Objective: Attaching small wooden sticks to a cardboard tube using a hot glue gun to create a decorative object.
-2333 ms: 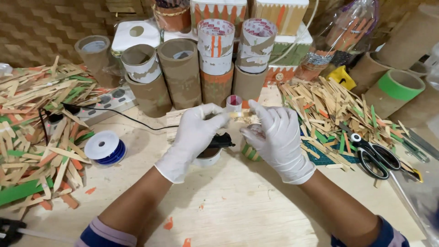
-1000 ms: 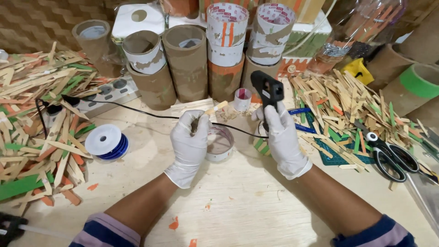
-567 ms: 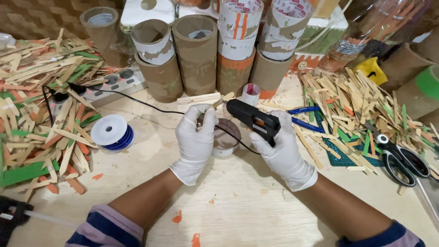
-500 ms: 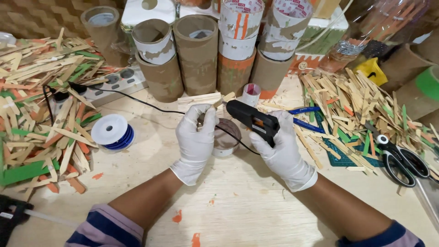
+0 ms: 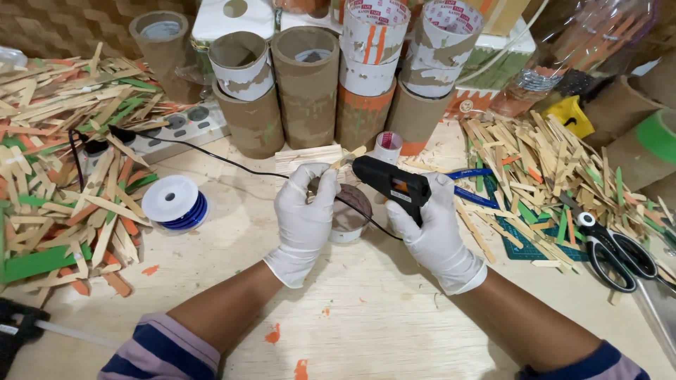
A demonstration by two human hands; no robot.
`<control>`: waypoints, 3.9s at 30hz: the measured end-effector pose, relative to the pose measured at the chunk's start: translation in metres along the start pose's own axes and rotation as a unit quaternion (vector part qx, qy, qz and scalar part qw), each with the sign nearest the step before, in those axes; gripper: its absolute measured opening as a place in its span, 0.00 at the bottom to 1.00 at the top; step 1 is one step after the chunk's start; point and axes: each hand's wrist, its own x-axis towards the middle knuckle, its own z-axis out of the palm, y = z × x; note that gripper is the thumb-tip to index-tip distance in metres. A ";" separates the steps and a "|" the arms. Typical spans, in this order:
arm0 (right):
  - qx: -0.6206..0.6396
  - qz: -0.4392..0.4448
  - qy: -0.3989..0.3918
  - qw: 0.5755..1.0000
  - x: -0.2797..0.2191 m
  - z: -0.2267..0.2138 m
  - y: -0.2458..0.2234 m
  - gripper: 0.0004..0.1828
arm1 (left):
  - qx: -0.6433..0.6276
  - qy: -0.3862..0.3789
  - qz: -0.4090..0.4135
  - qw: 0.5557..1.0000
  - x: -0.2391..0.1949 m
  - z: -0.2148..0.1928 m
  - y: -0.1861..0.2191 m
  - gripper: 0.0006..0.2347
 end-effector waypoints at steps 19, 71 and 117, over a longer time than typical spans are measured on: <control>-0.052 0.008 -0.009 0.999 -0.013 -0.002 0.028 0.19 | -0.001 -0.002 0.011 1.000 -0.003 0.000 0.000 0.03; -0.271 -0.190 -0.096 0.939 0.058 0.002 -0.048 0.41 | -0.199 0.069 0.048 0.976 0.030 -0.048 0.092 0.01; -0.198 -0.087 0.111 0.970 -0.055 -0.193 0.008 0.12 | 0.072 -0.396 0.212 0.890 -0.086 0.081 0.111 0.14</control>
